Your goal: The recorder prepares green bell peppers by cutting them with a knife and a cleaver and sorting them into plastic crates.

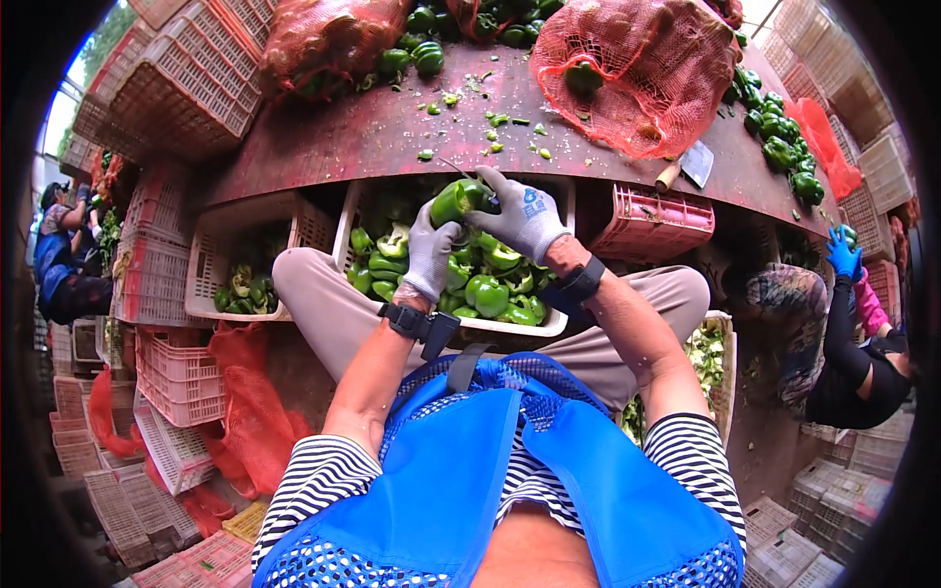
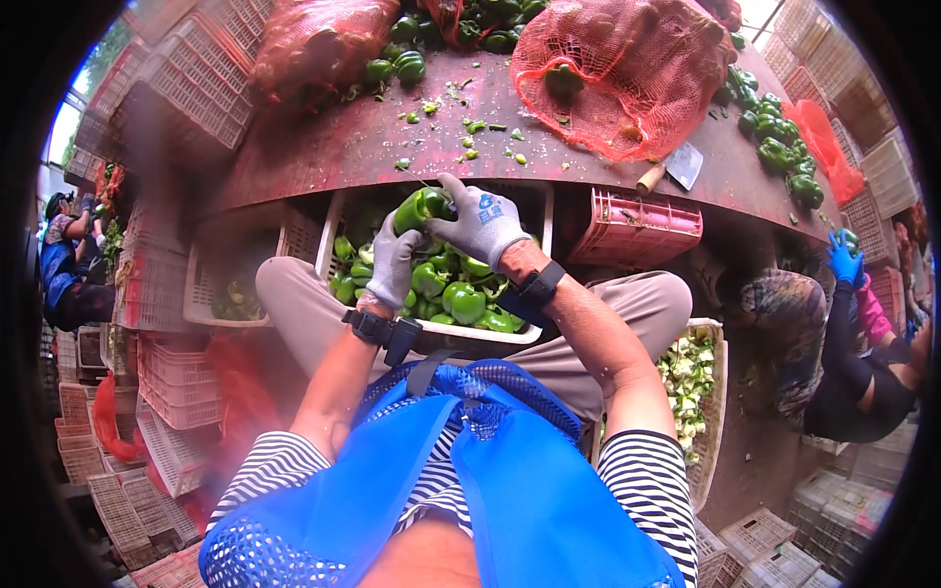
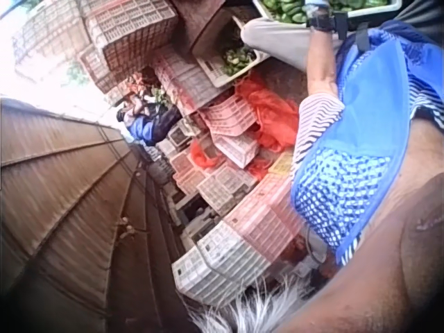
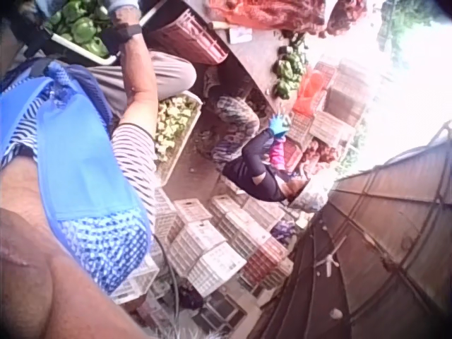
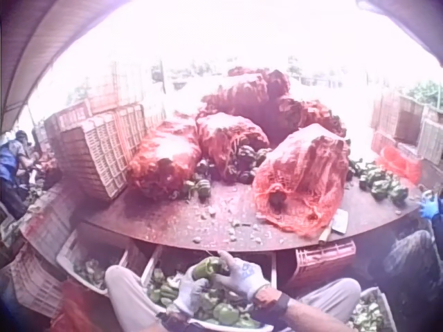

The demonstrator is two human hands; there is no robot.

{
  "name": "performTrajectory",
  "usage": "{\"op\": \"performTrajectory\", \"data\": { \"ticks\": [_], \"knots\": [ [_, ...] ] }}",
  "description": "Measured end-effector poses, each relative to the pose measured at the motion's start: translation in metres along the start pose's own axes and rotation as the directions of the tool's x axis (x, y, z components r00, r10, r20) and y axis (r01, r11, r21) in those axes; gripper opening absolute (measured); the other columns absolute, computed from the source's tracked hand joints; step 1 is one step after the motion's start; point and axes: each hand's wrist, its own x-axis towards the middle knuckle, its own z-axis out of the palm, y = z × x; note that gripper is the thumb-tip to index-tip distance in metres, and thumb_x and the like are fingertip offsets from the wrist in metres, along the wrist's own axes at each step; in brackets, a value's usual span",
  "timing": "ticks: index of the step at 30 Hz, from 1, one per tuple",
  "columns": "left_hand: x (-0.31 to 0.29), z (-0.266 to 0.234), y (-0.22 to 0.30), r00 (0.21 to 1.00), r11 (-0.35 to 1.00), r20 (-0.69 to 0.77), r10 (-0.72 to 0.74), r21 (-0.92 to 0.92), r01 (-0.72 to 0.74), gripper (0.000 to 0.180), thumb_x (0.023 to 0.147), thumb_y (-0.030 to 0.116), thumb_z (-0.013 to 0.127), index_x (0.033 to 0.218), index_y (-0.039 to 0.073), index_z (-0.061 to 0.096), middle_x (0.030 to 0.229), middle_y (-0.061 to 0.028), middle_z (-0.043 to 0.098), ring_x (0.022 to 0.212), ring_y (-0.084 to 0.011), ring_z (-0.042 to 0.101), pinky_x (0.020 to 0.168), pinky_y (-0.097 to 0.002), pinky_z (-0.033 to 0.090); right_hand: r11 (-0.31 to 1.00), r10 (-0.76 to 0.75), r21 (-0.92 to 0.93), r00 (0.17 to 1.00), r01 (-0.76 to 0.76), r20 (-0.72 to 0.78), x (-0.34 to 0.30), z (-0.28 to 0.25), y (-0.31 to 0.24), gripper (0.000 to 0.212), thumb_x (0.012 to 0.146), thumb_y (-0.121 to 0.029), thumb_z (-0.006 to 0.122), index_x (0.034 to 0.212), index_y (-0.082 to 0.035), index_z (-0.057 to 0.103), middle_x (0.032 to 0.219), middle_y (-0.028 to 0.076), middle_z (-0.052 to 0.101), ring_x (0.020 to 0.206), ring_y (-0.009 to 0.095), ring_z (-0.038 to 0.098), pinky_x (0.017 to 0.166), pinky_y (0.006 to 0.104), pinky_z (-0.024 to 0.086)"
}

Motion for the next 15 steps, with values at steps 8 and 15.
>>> {"op": "performTrajectory", "data": {
  "ticks": [8,15],
  "knots": [
    [0.007,-0.046,-0.022,0.890,0.732,0.443,-0.109,-0.570,0.374,0.053,0.085,0.015,0.059,0.136,0.004,0.048,0.129,-0.0108,0.059,0.112,-0.0238,0.062,0.099,-0.0406,0.051,0.802,0.281,0.557,0.959,-0.216,-0.033,0.014,0.044,0.023,0.036,0.080,-0.030,0.068,0.105,-0.005,0.067,0.086,0.011,0.072,0.074,0.020,0.069,0.070,0.0329,0.053],
    [0.017,-0.053,-0.020,0.886,0.626,0.463,-0.010,-0.688,0.367,0.051,0.087,0.013,0.058,0.136,0.003,0.048,0.127,-0.0111,0.061,0.115,-0.0246,0.061,0.099,-0.0386,0.050,0.286,0.550,0.922,0.833,-0.261,0.065,0.012,0.089,0.035,0.024,0.080,-0.018,0.068,0.099,-0.003,0.066,0.072,0.002,0.062,0.057,0.010,0.057,0.050,0.0266,0.046]
  ]
}}
